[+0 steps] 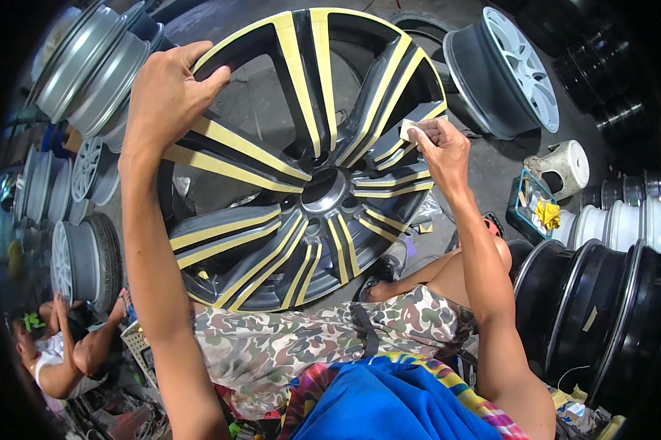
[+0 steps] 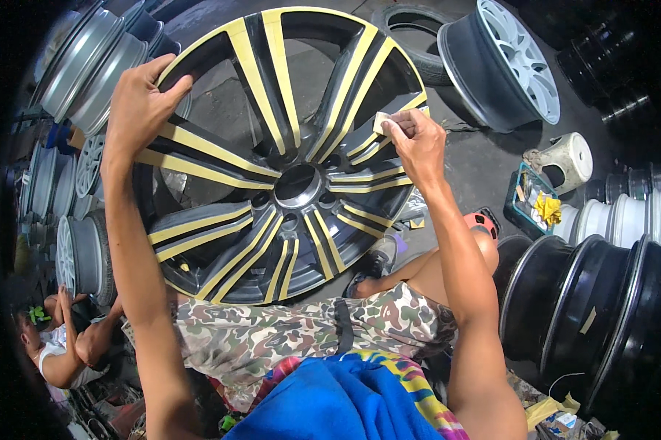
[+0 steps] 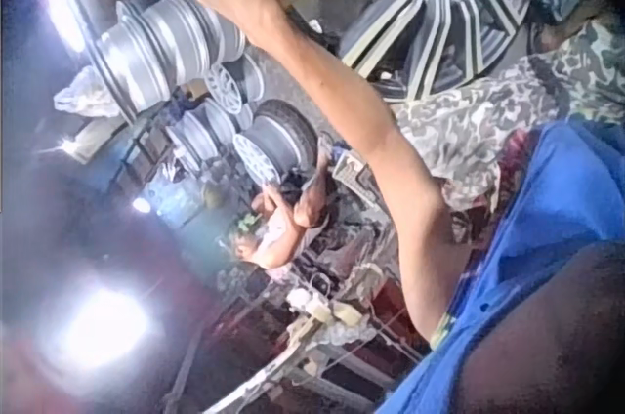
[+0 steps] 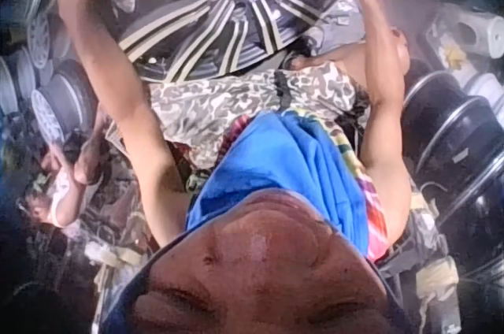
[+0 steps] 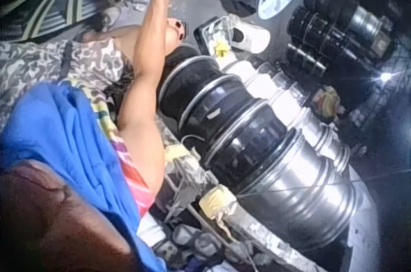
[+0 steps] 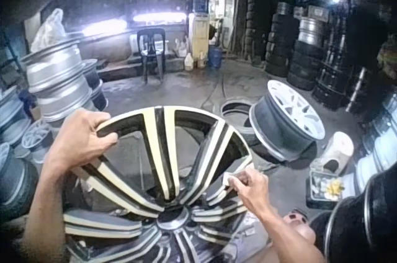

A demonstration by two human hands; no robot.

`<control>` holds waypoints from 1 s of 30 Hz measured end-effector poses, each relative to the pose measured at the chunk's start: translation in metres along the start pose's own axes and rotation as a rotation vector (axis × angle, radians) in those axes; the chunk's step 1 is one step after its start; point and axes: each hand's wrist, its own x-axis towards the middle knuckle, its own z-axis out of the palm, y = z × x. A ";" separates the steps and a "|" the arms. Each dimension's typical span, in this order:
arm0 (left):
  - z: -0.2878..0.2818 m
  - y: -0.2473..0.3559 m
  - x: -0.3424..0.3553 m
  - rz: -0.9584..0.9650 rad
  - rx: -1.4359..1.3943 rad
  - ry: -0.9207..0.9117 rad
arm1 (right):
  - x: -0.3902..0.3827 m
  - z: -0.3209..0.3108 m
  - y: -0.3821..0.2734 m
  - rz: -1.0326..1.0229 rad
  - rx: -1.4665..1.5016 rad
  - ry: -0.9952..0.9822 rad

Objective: The person applies yellow masking tape to the spokes of a black car wheel, retrieves sandpaper from a red toolbox, and rubs the metal surfaces of the wheel between the taped sections.

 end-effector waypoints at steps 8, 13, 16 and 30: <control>-0.002 0.004 -0.004 -0.072 0.007 -0.069 | -0.006 0.007 0.003 0.010 -0.012 0.110; -0.004 0.001 -0.004 -0.005 -0.007 -0.037 | -0.005 0.000 -0.012 0.132 0.149 -0.029; -0.007 0.004 -0.006 -0.038 -0.036 -0.053 | -0.002 -0.003 -0.005 0.064 0.385 -0.023; -0.009 0.007 -0.008 -0.067 -0.051 -0.033 | -0.009 -0.028 0.000 0.222 0.747 -0.143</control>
